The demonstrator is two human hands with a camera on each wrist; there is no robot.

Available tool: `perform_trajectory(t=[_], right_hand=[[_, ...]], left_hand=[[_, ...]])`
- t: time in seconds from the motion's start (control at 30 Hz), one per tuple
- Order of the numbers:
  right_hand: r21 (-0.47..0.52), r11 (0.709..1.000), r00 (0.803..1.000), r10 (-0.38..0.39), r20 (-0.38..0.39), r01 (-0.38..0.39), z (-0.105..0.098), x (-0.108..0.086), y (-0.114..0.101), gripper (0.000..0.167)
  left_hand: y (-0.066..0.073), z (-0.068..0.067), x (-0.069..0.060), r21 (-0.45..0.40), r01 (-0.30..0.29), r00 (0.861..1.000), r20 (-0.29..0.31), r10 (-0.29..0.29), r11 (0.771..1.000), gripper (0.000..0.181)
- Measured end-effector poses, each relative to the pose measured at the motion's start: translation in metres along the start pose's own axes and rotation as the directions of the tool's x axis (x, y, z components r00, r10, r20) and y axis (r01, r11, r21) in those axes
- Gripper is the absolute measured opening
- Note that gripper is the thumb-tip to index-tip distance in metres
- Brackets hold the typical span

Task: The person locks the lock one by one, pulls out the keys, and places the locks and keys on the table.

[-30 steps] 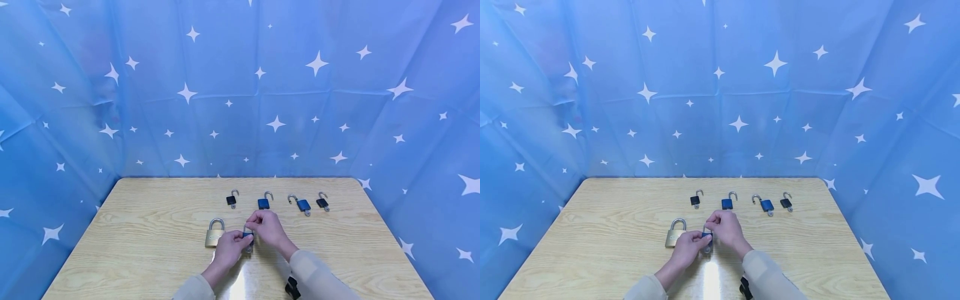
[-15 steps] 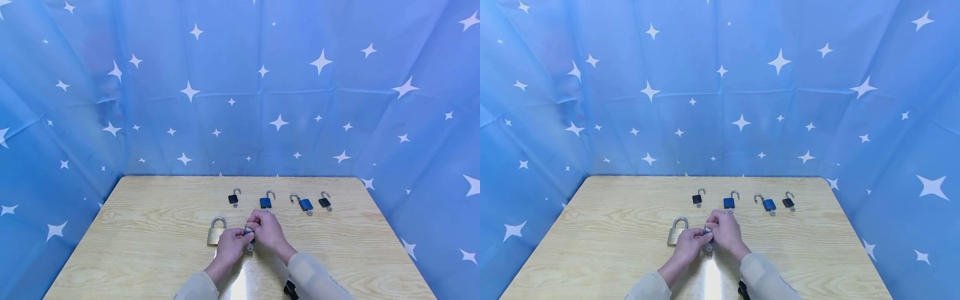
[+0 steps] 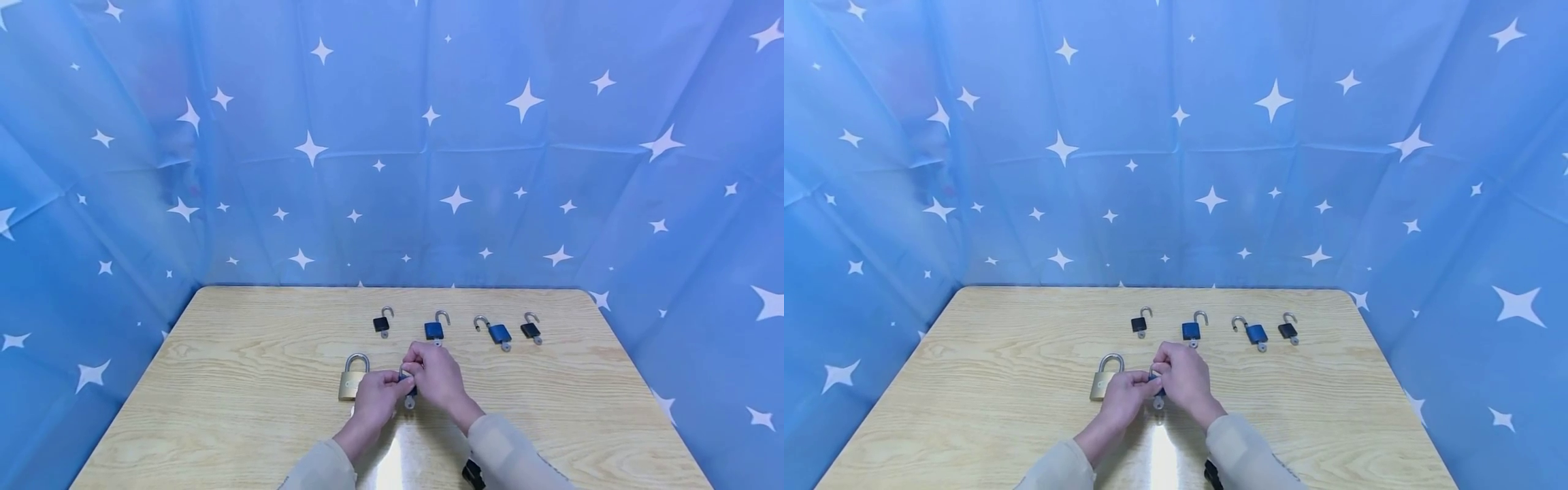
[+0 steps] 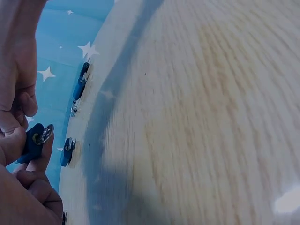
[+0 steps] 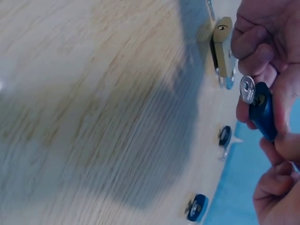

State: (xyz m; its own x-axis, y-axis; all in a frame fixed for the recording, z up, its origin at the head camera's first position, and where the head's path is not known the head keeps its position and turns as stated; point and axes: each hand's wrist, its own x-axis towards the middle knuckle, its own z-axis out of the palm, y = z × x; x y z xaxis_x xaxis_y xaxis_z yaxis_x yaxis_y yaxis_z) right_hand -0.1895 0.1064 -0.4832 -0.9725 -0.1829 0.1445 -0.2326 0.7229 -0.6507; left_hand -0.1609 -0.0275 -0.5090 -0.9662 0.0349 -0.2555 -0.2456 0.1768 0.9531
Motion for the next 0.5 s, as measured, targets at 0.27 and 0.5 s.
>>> perform_trajectory(t=[0.27, 0.5], right_hand=[[0.038, 0.999, 0.999, 0.004, 0.051, -0.006, -0.0024, 0.0002, 0.0, 0.015], [0.065, 0.998, 0.997, 0.007, 0.073, -0.011, -0.0079, 0.0038, 0.0003, 0.012]], left_hand=[[-0.0003, -0.0035, 0.0015, 0.022, -0.02, 1.0, 0.011, 0.02, 1.0, 0.02], [0.0042, -0.0064, 0.0053, 0.06, -0.03, 0.999, 0.043, 0.027, 0.998, 0.021]])
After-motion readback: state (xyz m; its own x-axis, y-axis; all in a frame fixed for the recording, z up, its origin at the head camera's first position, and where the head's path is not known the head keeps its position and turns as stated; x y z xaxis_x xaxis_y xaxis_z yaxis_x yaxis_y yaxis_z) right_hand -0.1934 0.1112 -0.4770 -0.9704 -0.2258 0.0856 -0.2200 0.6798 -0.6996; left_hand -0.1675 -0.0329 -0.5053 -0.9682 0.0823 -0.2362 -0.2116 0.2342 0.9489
